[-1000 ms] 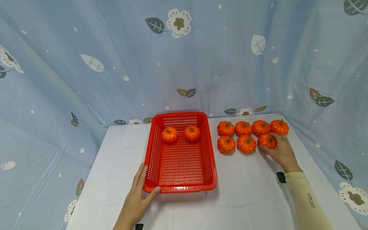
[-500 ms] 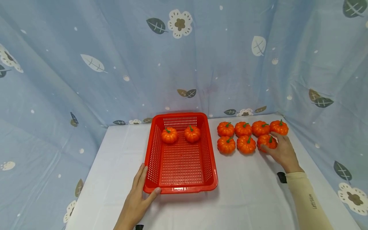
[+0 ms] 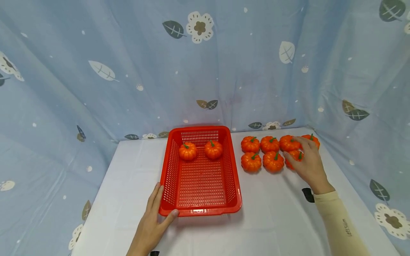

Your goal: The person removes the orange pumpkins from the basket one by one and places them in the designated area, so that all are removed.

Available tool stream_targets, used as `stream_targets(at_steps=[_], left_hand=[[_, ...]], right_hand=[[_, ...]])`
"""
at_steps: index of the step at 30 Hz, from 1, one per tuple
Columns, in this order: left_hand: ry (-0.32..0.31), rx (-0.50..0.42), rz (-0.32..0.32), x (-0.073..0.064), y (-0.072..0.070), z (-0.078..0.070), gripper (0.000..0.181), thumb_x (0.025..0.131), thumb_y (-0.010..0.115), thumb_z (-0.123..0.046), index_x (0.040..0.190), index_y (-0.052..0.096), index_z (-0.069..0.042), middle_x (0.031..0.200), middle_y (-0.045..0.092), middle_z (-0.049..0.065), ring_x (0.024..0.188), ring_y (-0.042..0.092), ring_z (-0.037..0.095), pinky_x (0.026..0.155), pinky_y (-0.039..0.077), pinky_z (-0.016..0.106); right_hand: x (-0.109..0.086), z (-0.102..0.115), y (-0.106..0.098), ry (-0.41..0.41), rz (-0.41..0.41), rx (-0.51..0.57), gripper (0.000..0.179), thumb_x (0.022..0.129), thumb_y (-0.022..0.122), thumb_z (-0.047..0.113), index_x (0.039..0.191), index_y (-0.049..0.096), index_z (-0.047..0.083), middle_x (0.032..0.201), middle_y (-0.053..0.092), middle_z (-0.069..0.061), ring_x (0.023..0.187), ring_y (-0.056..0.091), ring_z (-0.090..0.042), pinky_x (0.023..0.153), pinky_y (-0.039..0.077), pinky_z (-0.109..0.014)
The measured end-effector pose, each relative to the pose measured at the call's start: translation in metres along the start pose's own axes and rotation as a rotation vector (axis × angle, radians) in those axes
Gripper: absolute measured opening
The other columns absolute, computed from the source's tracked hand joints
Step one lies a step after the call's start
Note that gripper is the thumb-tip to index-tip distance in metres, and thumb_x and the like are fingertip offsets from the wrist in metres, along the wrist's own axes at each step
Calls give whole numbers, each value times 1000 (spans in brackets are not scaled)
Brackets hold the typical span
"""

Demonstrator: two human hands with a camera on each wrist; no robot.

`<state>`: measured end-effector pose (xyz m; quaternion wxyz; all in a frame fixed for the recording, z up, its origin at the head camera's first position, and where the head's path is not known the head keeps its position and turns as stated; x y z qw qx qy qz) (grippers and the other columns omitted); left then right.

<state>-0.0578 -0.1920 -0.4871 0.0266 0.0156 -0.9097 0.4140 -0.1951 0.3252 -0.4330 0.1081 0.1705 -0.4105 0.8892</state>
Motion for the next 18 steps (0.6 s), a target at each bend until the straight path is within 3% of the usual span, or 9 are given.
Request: stream_targets(at_steps=[3, 8, 13, 18], left_hand=[[3, -3, -5, 0, 0, 0, 94, 93, 70, -53, 164, 11, -36, 168, 5, -17, 148, 29, 29, 102, 42, 66], [0, 0, -5, 0, 1, 0, 93, 93, 70, -52, 164, 11, -36, 168, 4, -17, 149, 29, 29, 102, 42, 66], [-8, 7, -3, 0, 1, 1, 93, 93, 69, -54, 164, 11, -36, 168, 4, -17, 149, 29, 29, 102, 42, 66], [-7, 5, -6, 0, 0, 1, 93, 93, 69, -53, 164, 11, -36, 168, 4, -17, 149, 29, 30, 102, 42, 66]], right_hand=[[3, 26, 7, -87, 6, 27, 61, 86, 81, 15, 140, 54, 4, 143, 46, -21, 129, 44, -45, 100, 39, -69], [4, 57, 27, -200, 82, 44, 62, 86, 82, 15, 141, 55, 8, 143, 48, -15, 128, 48, -38, 97, 45, -63], [1, 83, 49, -274, 194, 53, 62, 89, 80, 21, 143, 54, 9, 145, 49, -13, 123, 52, -35, 96, 49, -60], [1, 103, 69, -297, 294, 72, 61, 93, 76, 31, 146, 51, 13, 149, 46, -10, 132, 49, -33, 102, 47, -58]])
Point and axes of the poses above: each hand's wrist, its own x-axis towards the middle knuckle, its own y-axis out of the palm, z = x × y, the point moved 5 cm from there along x, towards the middle knuckle
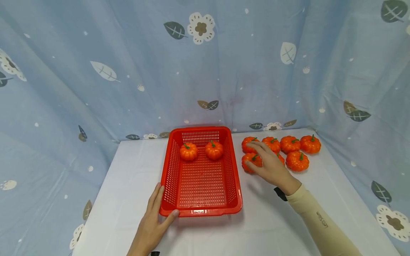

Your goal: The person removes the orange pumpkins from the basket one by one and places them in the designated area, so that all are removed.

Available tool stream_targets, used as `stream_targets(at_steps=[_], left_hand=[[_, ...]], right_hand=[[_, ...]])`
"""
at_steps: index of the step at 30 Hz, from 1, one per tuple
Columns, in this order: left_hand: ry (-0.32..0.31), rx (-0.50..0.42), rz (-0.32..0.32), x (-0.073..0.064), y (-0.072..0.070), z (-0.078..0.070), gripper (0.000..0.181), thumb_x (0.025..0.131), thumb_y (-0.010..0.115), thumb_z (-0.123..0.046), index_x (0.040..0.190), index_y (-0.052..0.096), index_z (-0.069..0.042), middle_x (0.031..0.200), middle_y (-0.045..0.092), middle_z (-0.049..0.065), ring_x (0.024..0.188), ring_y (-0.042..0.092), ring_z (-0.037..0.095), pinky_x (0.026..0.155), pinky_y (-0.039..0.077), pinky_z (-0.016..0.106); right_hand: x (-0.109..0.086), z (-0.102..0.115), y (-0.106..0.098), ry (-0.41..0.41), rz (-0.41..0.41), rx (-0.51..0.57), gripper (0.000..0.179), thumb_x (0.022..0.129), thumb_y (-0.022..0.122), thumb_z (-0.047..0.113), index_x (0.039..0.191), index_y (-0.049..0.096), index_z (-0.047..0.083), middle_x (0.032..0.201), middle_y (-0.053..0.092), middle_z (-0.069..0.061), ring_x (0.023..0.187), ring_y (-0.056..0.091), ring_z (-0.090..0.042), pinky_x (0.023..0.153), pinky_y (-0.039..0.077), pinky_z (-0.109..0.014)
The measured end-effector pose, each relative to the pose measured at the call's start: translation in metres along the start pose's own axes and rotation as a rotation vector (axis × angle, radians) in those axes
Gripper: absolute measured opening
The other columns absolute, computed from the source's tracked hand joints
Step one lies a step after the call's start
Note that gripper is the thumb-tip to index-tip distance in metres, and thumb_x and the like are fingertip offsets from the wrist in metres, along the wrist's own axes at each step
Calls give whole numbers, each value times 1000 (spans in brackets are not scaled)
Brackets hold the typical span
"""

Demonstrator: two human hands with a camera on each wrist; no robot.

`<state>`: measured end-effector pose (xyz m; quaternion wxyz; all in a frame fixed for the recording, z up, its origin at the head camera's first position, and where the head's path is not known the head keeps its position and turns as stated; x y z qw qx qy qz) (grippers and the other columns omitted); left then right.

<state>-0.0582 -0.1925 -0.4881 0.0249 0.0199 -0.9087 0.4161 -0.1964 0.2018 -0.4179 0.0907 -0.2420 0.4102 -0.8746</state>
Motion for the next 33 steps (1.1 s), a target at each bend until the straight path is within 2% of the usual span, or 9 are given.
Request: stream_targets(at_steps=[10, 19, 33], left_hand=[[-3, 8, -3, -1, -2, -1, 94, 92, 69, -56, 164, 12, -36, 168, 5, -16, 149, 29, 29, 103, 41, 66], [-4, 6, -1, -1, -2, -1, 94, 92, 69, -56, 164, 11, -35, 168, 5, -16, 149, 28, 28, 104, 41, 66], [-10, 1, 3, -1, -2, -3, 94, 92, 69, -55, 164, 12, -35, 168, 5, -17, 149, 28, 28, 104, 40, 66]], right_hand=[[26, 24, 28, -32, 108, 48, 65, 93, 75, 36, 149, 48, 15, 151, 46, -6, 137, 46, -28, 103, 48, -54], [53, 33, 50, -97, 157, 80, 63, 94, 75, 32, 147, 50, 10, 147, 48, -10, 133, 50, -27, 106, 47, -49], [87, 30, 83, -23, 293, 85, 74, 93, 76, 29, 154, 39, 10, 150, 44, -14, 130, 53, -35, 104, 48, -48]])
Point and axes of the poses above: each hand's wrist, its own x-axis towards the middle knuckle, its own y-axis out of the palm, z = x × y, the point moved 5 cm from there along x, towards the middle knuckle
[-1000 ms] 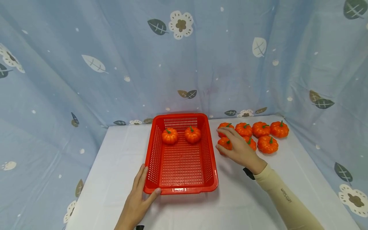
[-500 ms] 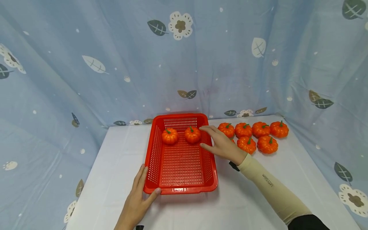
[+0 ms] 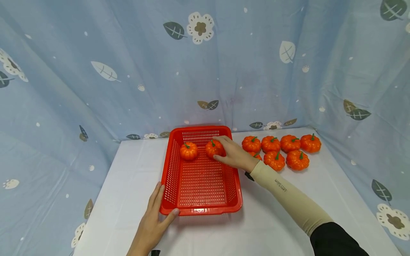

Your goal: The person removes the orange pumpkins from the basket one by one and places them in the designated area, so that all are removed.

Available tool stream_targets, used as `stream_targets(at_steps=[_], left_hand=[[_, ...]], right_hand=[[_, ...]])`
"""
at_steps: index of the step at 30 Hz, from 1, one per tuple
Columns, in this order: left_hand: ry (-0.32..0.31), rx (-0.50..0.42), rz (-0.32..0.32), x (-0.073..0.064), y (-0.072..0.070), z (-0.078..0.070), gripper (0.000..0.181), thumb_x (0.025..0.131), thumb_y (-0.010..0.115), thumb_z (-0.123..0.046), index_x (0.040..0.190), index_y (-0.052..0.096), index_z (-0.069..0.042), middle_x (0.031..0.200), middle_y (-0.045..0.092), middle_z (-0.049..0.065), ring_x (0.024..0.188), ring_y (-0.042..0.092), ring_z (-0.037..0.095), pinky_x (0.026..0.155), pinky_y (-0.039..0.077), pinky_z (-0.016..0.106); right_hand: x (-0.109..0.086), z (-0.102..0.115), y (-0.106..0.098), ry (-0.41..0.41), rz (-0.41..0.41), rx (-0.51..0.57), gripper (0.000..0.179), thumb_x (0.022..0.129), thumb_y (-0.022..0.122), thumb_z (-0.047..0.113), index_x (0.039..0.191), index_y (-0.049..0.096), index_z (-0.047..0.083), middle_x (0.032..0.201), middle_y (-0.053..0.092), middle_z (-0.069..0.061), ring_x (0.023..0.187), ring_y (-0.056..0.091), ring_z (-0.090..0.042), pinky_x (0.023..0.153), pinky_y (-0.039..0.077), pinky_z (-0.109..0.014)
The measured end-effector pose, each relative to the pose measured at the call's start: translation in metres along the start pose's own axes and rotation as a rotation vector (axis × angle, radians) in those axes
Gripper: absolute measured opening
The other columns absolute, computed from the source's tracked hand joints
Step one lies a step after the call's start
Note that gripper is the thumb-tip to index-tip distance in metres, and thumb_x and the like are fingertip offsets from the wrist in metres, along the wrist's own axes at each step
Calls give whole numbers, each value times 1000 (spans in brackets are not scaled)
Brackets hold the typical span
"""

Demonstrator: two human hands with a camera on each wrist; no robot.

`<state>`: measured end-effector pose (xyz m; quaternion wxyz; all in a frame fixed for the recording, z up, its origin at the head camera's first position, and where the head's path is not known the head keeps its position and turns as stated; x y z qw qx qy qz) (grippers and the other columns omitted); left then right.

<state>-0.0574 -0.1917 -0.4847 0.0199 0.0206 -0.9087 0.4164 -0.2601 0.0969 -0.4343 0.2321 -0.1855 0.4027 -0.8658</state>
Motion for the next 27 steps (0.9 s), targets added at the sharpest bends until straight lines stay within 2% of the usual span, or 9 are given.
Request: stream_targets(at_steps=[3, 10, 13, 17, 23, 27], left_hand=[[-3, 0, 0, 0, 0, 0, 94, 92, 69, -56, 164, 12, -35, 168, 5, -16, 149, 28, 28, 104, 40, 66], [10, 0, -7, -1, -1, 0, 94, 92, 70, -55, 164, 13, -35, 168, 5, -17, 149, 29, 27, 103, 41, 65], [25, -8, -10, -1, 0, 0, 94, 92, 71, -53, 164, 13, -35, 168, 6, -17, 149, 28, 28, 104, 40, 65], [48, -9, -16, -1, 1, 0, 94, 92, 71, -51, 164, 14, -33, 168, 7, -16, 149, 28, 28, 105, 40, 64], [48, -2, -23, -2, 0, 1, 94, 92, 71, -52, 164, 15, -33, 168, 7, -17, 149, 29, 28, 104, 41, 64], [37, -1, -16, -2, 0, 1, 93, 92, 71, -52, 164, 14, -34, 168, 7, -17, 149, 28, 28, 104, 40, 64]], right_hand=[[8, -3, 4, 20, 17, 6, 76, 92, 77, 28, 155, 37, 10, 151, 42, -16, 130, 53, -37, 104, 48, -49], [27, -7, 14, 47, 63, -27, 81, 91, 78, 27, 156, 34, 8, 153, 39, -17, 133, 49, -29, 107, 45, -44], [34, -8, 17, 37, 79, -52, 80, 91, 78, 25, 156, 35, 7, 152, 39, -21, 138, 43, -33, 110, 42, -46], [42, -11, 22, 20, 103, -149, 78, 90, 78, 26, 154, 37, 8, 150, 42, -23, 143, 37, -40, 114, 37, -49], [52, -12, 26, 9, 142, -212, 79, 87, 81, 26, 152, 40, 5, 142, 47, -23, 127, 50, -37, 110, 42, -44], [56, -14, 29, 36, 183, -244, 78, 87, 81, 28, 151, 43, 5, 144, 46, -24, 128, 51, -37, 111, 42, -44]])
Point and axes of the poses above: each hand's wrist, its own x-axis towards the middle knuckle, its own y-axis out of the palm, z = x × y, the point moved 5 cm from there along x, towards the middle knuckle
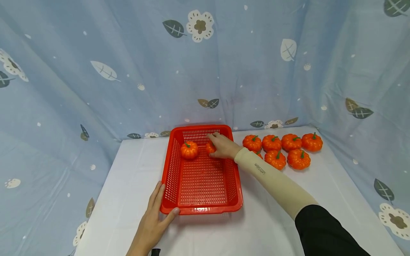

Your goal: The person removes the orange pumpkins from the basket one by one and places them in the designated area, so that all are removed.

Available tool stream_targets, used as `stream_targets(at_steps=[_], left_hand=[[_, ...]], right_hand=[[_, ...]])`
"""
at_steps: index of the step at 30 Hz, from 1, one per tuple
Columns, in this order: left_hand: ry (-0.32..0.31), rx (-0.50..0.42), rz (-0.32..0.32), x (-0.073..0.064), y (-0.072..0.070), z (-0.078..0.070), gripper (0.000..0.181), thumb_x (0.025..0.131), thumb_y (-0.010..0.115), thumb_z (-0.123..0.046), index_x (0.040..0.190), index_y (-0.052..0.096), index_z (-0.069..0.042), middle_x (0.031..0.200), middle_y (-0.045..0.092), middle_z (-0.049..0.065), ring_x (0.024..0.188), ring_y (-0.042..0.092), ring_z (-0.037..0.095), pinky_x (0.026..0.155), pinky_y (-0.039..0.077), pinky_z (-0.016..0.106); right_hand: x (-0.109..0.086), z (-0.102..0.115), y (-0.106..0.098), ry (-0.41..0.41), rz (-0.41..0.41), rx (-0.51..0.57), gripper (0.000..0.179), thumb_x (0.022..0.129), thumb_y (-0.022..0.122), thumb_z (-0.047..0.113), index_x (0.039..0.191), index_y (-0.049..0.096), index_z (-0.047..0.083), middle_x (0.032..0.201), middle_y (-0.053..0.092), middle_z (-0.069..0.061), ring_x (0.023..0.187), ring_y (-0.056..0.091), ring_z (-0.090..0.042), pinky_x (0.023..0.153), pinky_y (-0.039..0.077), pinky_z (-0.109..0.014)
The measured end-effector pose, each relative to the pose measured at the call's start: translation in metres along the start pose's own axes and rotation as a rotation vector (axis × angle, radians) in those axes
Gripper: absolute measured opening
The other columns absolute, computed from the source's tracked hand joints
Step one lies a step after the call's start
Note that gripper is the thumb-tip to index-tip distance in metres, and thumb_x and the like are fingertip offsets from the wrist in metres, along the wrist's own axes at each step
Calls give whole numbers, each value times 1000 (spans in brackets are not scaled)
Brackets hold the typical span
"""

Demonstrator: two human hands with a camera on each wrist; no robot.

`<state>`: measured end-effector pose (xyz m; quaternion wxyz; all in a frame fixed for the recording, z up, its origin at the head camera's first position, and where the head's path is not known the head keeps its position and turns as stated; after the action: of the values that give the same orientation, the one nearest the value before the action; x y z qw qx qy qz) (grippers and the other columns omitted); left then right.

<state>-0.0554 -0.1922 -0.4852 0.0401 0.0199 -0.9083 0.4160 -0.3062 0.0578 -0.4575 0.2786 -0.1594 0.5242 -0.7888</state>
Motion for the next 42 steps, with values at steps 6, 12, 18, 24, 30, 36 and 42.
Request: stream_targets(at_steps=[6, 12, 18, 24, 30, 36, 42], left_hand=[[-15, -1, 18, 0, 1, -2, 93, 92, 70, -54, 164, 13, -34, 168, 5, -17, 150, 27, 29, 104, 40, 66], [-19, 1, 15, 0, 0, -3, 93, 92, 70, -54, 164, 14, -33, 168, 6, -15, 149, 28, 29, 104, 40, 65], [-23, 5, 13, 1, 0, -3, 93, 92, 69, -55, 164, 14, -34, 168, 7, -15, 149, 28, 28, 105, 40, 65], [-25, 5, 13, 2, 0, -2, 93, 92, 69, -56, 164, 13, -35, 168, 7, -15, 149, 28, 29, 105, 40, 64], [-28, 11, 15, 2, 1, -2, 93, 93, 69, -55, 164, 12, -35, 168, 6, -16, 149, 28, 29, 104, 40, 65], [-23, 17, 13, 1, 0, -3, 93, 93, 69, -53, 164, 13, -33, 168, 5, -16, 149, 28, 29, 104, 40, 64], [-35, 27, 20, 2, -1, -2, 94, 92, 68, -56, 164, 11, -34, 168, 5, -16, 149, 29, 29, 104, 41, 65]], right_hand=[[3, -4, 6, 61, 67, -36, 77, 87, 81, 30, 152, 44, 9, 149, 43, -22, 133, 48, -36, 113, 40, -44], [2, 0, 5, 14, 38, -94, 66, 86, 82, 24, 143, 53, 7, 144, 48, -22, 128, 52, -36, 108, 45, -43], [-1, 1, 6, 8, 37, -130, 64, 86, 82, 27, 142, 56, 12, 144, 47, -18, 126, 52, -34, 105, 48, -43], [-1, -1, 9, 14, 24, -140, 64, 85, 82, 32, 142, 57, 17, 145, 47, -15, 128, 51, -32, 104, 49, -46], [-3, -2, 11, -6, -6, -114, 62, 86, 82, 35, 141, 58, 19, 145, 49, -13, 129, 51, -31, 105, 47, -46], [-7, 1, 7, -67, -91, -65, 64, 85, 84, 35, 141, 58, 20, 143, 50, -10, 127, 51, -29, 104, 48, -46], [-9, 6, 4, -115, -174, -18, 66, 86, 82, 36, 144, 55, 21, 146, 47, -8, 133, 45, -26, 107, 46, -43]])
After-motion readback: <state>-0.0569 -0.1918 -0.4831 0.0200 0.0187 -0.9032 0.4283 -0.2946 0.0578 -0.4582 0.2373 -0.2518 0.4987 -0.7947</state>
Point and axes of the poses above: each hand's wrist, its own x-axis towards the middle knuckle, its own y-axis out of the palm, z = x × y, the point moved 5 cm from there along x, towards the middle knuckle
